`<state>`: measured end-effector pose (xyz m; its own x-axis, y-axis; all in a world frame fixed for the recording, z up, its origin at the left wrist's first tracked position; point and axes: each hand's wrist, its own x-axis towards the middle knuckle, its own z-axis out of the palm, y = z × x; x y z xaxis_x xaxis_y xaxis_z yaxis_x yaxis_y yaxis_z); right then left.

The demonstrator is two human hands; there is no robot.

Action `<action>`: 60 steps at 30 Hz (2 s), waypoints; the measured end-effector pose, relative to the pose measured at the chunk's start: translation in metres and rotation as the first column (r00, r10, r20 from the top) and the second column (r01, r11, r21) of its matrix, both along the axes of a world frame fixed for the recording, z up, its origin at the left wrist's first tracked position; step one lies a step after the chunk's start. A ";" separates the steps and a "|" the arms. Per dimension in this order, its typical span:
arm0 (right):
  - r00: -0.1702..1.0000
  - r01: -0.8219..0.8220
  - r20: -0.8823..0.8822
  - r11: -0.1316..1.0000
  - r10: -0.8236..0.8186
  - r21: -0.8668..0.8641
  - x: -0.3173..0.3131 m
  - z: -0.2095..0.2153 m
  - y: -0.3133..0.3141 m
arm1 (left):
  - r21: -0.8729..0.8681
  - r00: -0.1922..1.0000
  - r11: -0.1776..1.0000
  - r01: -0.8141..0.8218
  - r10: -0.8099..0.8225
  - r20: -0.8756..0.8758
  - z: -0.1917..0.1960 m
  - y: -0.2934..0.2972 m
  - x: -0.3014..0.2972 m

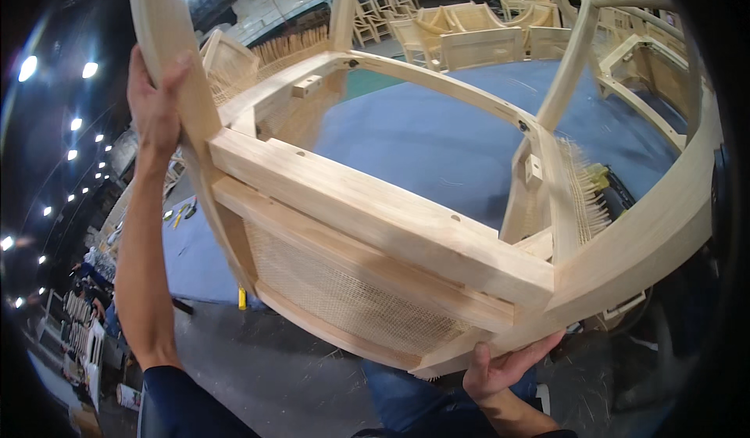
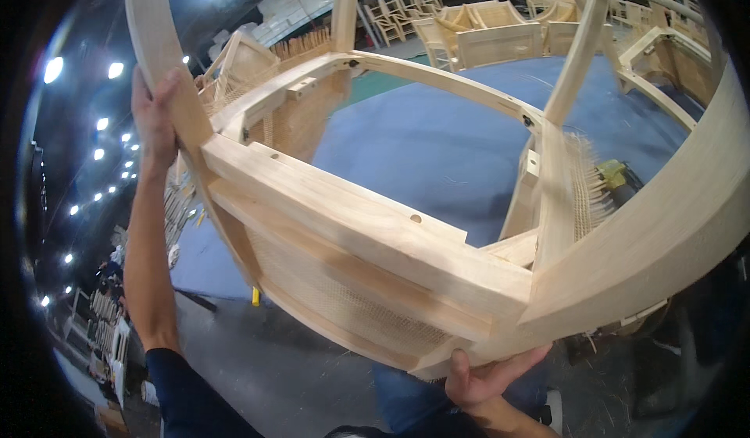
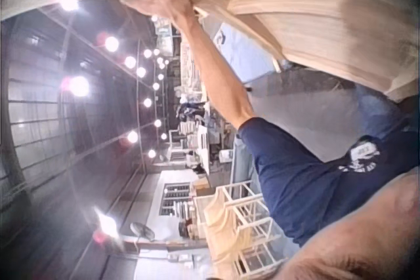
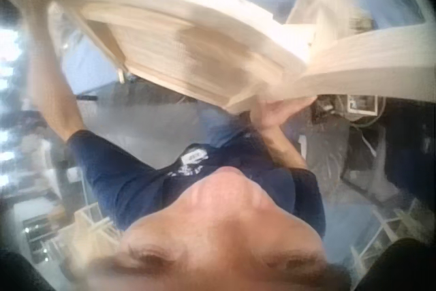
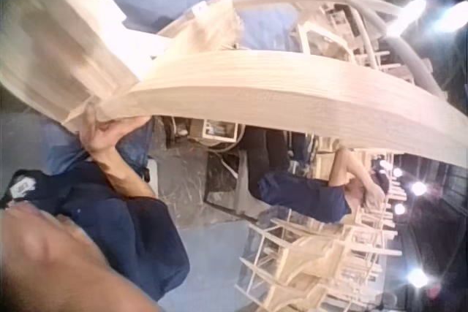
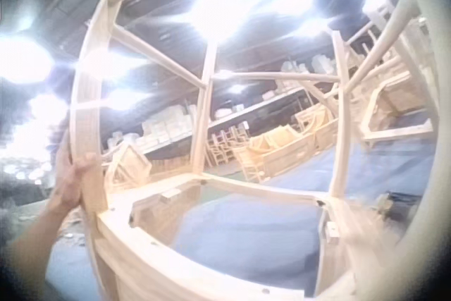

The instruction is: The person sits on the floor and attaches a woven cane webbing to the underside of a wooden chair frame. They use a yellow pneumatic staple gun to secure the webbing along the edges, repeatedly repositioning the chair to access different sides.

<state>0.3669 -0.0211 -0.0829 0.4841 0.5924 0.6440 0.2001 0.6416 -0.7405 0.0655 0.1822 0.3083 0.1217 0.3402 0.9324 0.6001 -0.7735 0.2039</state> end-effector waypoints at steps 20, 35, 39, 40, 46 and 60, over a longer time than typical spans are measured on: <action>0.963 -0.219 0.066 0.901 0.261 -0.375 -0.132 -0.011 0.144 | -0.014 0.352 0.845 -0.535 0.207 -0.913 0.090 -0.114 0.186; 0.886 0.081 0.430 0.972 -0.171 0.220 0.068 0.130 0.187 | 0.256 0.325 0.836 -0.485 0.444 -0.835 0.022 0.048 0.281; 0.895 -0.007 0.373 0.829 -0.244 0.559 0.084 0.215 0.181 | 0.170 0.305 0.863 -0.476 0.344 -0.888 0.017 0.083 0.280; 0.915 -0.046 0.343 0.787 -0.214 0.615 0.076 0.236 0.183 | 0.380 0.432 0.811 -0.444 0.566 -0.702 0.005 0.101 0.275; 0.929 0.011 0.276 0.763 -0.247 0.646 0.032 0.332 0.209 | 0.139 0.997 0.990 -0.003 0.013 -0.070 -0.210 -0.048 0.238; 0.717 -0.068 0.685 0.966 -0.126 0.248 0.030 0.395 0.312 | -0.083 0.776 0.858 -0.508 0.497 0.389 -0.310 -0.248 0.033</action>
<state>0.3967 0.2914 0.3123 -0.1396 0.3668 0.9198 0.6136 0.7611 -0.2104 0.0986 -0.0655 -0.0016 -0.4274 0.2283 0.8748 0.7820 -0.3922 0.4844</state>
